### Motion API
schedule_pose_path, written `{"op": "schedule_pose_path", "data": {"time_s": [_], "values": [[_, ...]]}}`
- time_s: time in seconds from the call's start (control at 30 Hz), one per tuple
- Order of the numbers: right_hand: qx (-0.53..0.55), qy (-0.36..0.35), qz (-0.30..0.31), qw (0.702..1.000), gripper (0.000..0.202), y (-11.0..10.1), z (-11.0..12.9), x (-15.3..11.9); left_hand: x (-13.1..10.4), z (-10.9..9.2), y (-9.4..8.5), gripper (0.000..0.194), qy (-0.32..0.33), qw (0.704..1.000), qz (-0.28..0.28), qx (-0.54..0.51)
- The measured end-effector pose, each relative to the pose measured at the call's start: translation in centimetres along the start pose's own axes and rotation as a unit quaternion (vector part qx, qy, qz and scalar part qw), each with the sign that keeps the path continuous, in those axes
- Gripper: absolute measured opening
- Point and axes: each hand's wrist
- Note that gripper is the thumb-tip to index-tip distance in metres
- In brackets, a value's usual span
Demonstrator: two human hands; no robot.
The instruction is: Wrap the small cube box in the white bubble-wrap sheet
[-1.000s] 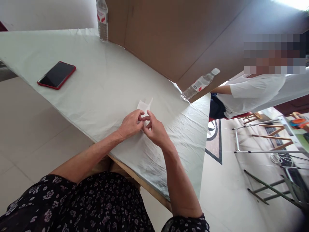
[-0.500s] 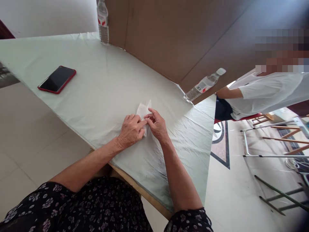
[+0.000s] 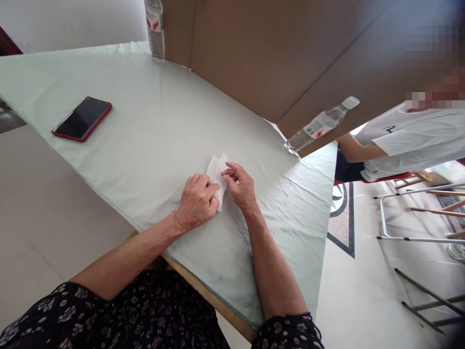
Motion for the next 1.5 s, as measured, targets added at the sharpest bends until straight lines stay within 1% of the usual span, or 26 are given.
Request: {"op": "schedule_pose_path", "data": {"time_s": [0.07, 0.13, 0.2, 0.3, 0.47, 0.53, 0.57, 0.63, 0.7, 0.77, 0.87, 0.93, 0.97, 1.07, 1.1, 1.17, 1.23, 1.33, 1.4, 1.5], "values": [[0.013, 0.009, -0.034, 0.999, 0.040, 0.1, 0.0, -0.1, -0.1, 0.0, -0.1, 0.028, -0.002, 1.000, -0.001, -0.009], [0.036, 0.022, -0.074, 0.996, 0.039, 0.2, -0.1, -0.3, -0.2, 0.0, -0.1, 0.037, -0.002, 1.000, 0.004, -0.023], [0.060, 0.026, -0.089, 0.994, 0.039, 0.3, -0.2, -0.7, -0.3, 0.0, 0.0, 0.045, -0.004, 0.999, 0.009, -0.034], [0.070, 0.012, -0.065, 0.995, 0.039, 0.6, -0.2, -1.3, -0.4, 0.0, 0.3, 0.046, 0.001, 0.999, 0.007, -0.043], [0.047, -0.009, 0.018, 0.999, 0.038, 1.2, -0.1, -1.7, -0.4, 0.0, 0.4, 0.048, 0.020, 0.999, -0.004, -0.028], [0.040, -0.018, 0.024, 0.999, 0.037, 1.3, -0.1, -1.6, -0.3, 0.1, 0.3, 0.044, 0.027, 0.999, 0.000, -0.021], [0.034, -0.022, 0.015, 0.999, 0.036, 1.3, -0.2, -1.6, -0.3, 0.2, 0.3, 0.041, 0.029, 0.999, 0.004, -0.022], [0.018, -0.014, -0.023, 0.999, 0.034, 1.1, -0.4, -1.4, -0.2, 0.3, 0.3, 0.035, 0.030, 0.999, 0.012, -0.030], [0.012, 0.022, -0.064, 0.998, 0.032, 0.7, -0.8, -1.0, -0.2, 0.4, 0.3, 0.032, 0.027, 0.999, 0.017, -0.039], [0.025, 0.077, -0.076, 0.994, 0.033, 0.2, -1.3, -0.3, -0.2, 0.4, 0.4, 0.030, 0.024, 0.999, 0.013, -0.043], [0.063, 0.151, -0.030, 0.986, 0.040, -0.5, -1.8, 1.3, -0.2, 0.4, 0.5, 0.030, 0.027, 0.999, 0.004, -0.043], [0.065, 0.184, 0.008, 0.981, 0.043, -0.7, -1.7, 2.6, -0.2, 0.3, 0.4, 0.031, 0.032, 0.999, 0.000, -0.042], [0.057, 0.194, 0.025, 0.979, 0.041, -0.7, -1.6, 3.2, -0.2, 0.3, 0.4, 0.031, 0.033, 0.999, -0.001, -0.043], [0.046, 0.209, 0.073, 0.974, 0.027, -0.5, -0.9, 4.4, -0.2, 0.4, 0.3, 0.032, 0.032, 0.998, 0.000, -0.048], [0.052, 0.216, 0.085, 0.971, 0.025, -0.4, -0.7, 4.6, -0.2, 0.4, 0.3, 0.032, 0.033, 0.998, 0.001, -0.049], [0.078, 0.227, 0.096, 0.966, 0.027, -0.2, -0.4, 4.7, -0.2, 0.4, 0.3, 0.033, 0.035, 0.998, 0.003, -0.047], [0.113, 0.221, 0.092, 0.964, 0.029, 0.1, -0.4, 4.5, -0.2, 0.4, 0.3, 0.033, 0.037, 0.998, 0.006, -0.040], [0.151, 0.187, 0.083, 0.967, 0.026, 0.7, -0.5, 4.2, -0.2, 0.3, 0.3, 0.034, 0.036, 0.999, 0.008, -0.029], [0.145, 0.161, 0.070, 0.974, 0.024, 1.1, -0.7, 4.0, -0.2, 0.2, 0.3, 0.039, 0.036, 0.999, 0.008, -0.024], [0.109, 0.126, 0.035, 0.985, 0.023, 1.7, -1.0, 3.9, -0.2, 0.1, 0.2, 0.049, 0.045, 0.999, 0.006, -0.014]]}}
Point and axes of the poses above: each hand's wrist, its own x-axis towards the middle knuckle, its own y-axis out of the palm, z = x × y, and after that the axes turned 1 degree about -z, right-handed
